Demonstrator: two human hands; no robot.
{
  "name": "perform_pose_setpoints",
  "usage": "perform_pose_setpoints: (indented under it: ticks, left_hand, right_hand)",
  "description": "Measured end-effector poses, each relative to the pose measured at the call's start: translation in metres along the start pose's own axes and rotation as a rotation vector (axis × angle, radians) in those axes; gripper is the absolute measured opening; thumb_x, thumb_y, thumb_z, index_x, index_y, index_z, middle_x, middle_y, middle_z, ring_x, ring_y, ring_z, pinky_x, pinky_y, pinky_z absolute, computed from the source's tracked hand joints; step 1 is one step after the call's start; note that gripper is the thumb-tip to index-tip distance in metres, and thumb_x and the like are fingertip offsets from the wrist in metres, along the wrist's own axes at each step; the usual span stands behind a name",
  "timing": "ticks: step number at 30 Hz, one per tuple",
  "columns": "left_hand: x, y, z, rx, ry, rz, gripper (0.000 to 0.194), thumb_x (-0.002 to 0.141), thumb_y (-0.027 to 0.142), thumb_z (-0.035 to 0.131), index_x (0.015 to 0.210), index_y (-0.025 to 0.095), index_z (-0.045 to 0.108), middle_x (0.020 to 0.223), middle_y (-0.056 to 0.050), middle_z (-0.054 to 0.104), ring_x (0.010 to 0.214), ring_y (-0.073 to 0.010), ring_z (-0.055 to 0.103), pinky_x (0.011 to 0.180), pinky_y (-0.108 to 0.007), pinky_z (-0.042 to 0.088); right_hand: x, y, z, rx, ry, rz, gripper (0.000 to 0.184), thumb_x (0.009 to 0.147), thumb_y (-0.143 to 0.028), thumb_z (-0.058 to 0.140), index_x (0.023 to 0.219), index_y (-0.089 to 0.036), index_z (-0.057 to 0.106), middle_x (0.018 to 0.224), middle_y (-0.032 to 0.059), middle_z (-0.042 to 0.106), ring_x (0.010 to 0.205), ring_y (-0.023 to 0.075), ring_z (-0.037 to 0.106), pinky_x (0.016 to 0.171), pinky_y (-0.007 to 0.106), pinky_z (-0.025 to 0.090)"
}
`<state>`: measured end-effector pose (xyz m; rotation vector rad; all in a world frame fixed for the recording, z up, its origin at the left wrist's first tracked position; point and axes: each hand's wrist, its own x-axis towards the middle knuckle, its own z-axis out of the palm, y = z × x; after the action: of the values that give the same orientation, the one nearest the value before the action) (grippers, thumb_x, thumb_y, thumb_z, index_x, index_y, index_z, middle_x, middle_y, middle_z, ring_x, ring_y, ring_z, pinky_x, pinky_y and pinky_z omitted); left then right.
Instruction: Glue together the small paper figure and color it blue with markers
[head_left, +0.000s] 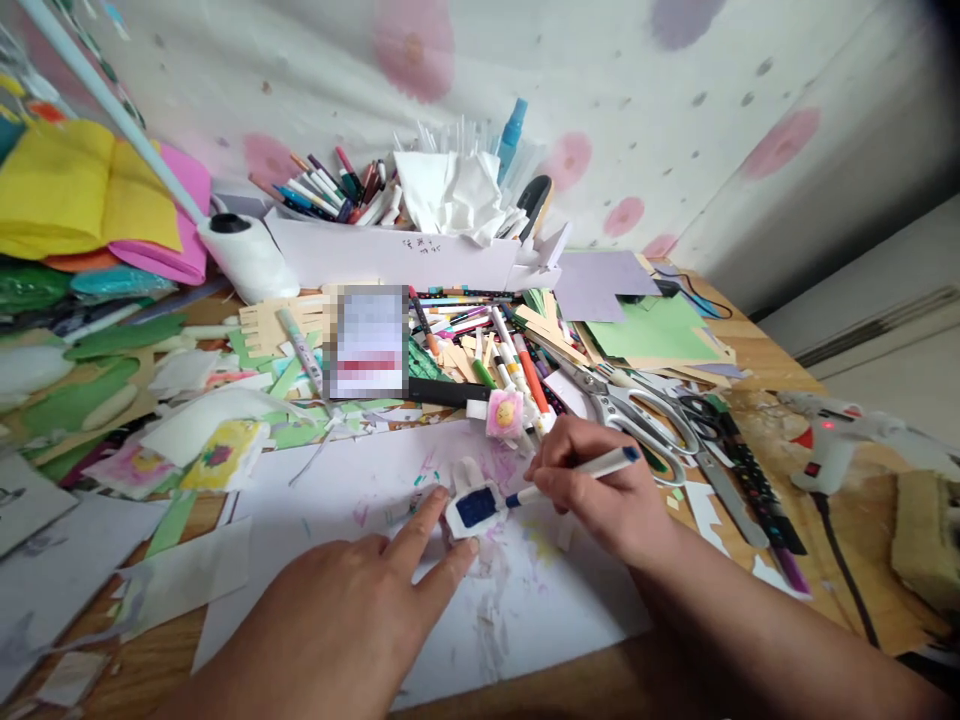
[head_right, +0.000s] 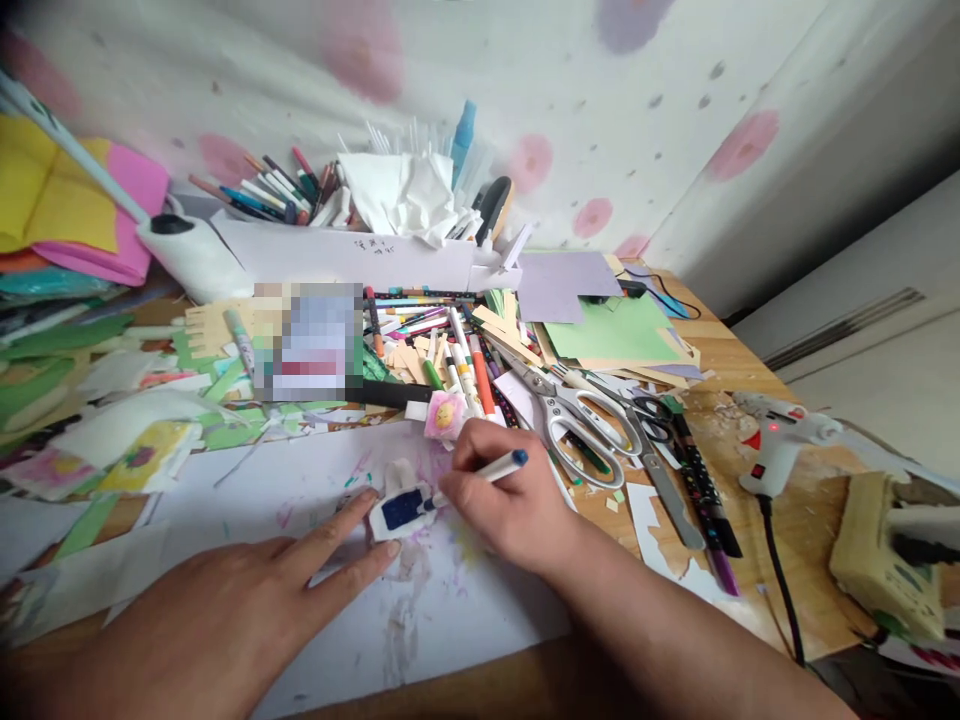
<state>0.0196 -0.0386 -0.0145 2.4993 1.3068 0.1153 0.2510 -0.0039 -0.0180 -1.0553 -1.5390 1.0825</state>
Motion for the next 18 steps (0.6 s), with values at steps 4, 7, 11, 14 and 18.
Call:
perform_pose_setpoints:
  ticks: [4,7,11,14,18]
  left_hand:
    - [-0.001,-0.01,-0.013,0.17,0.016,0.255,0.075,0.061,0.0,0.04,0.119,0.04,0.067,0.129,-0.007,0.065,0.072,-0.029,0.076,0.057,-0.039,0.061]
    - [0.003,-0.021,-0.022,0.03,0.177,0.309,0.058,0.075,0.002,0.036,0.112,0.029,0.07,0.116,-0.004,0.073,0.091,-0.0217,0.074,0.076,-0.031,0.06]
    - [0.015,-0.034,-0.024,-0.068,0.333,0.136,0.035,0.08,0.008,0.038,0.093,0.02,0.068,0.094,-0.004,0.074,0.086,-0.0179,0.071,0.074,-0.026,0.057]
    - [0.023,-0.035,-0.02,-0.114,0.327,0.055,0.029,0.084,0.011,0.037,0.085,0.02,0.064,0.083,-0.003,0.069,0.08,-0.018,0.067,0.069,-0.028,0.054]
    - [0.025,-0.022,-0.013,-0.167,0.218,0.013,0.021,0.087,0.014,0.041,0.09,0.022,0.06,0.082,-0.001,0.064,0.077,-0.0168,0.064,0.069,-0.028,0.051]
  right_hand:
    - [0.007,0.016,-0.005,0.335,0.223,0.015,0.014,0.079,-0.017,0.065,0.067,-0.021,0.059,0.053,-0.0069,0.056,0.043,0.0076,0.047,0.04,0.02,0.035]
    - [0.014,0.019,-0.007,0.432,0.306,-0.023,0.007,0.082,-0.022,0.064,0.075,-0.022,0.063,0.058,-0.007,0.057,0.047,0.0079,0.051,0.045,0.021,0.042]
    - [0.016,0.016,-0.009,0.474,0.284,-0.026,0.015,0.081,-0.03,0.07,0.093,-0.021,0.069,0.078,-0.0005,0.069,0.061,0.0114,0.062,0.056,0.025,0.052]
    - [0.015,0.014,-0.009,0.482,0.271,-0.037,0.015,0.077,-0.03,0.076,0.084,-0.02,0.067,0.072,-0.0023,0.067,0.06,0.0108,0.062,0.057,0.025,0.052]
    - [0.016,0.013,-0.01,0.488,0.304,-0.039,0.022,0.075,-0.025,0.077,0.069,-0.02,0.057,0.056,-0.0091,0.053,0.045,0.0062,0.049,0.049,0.022,0.048]
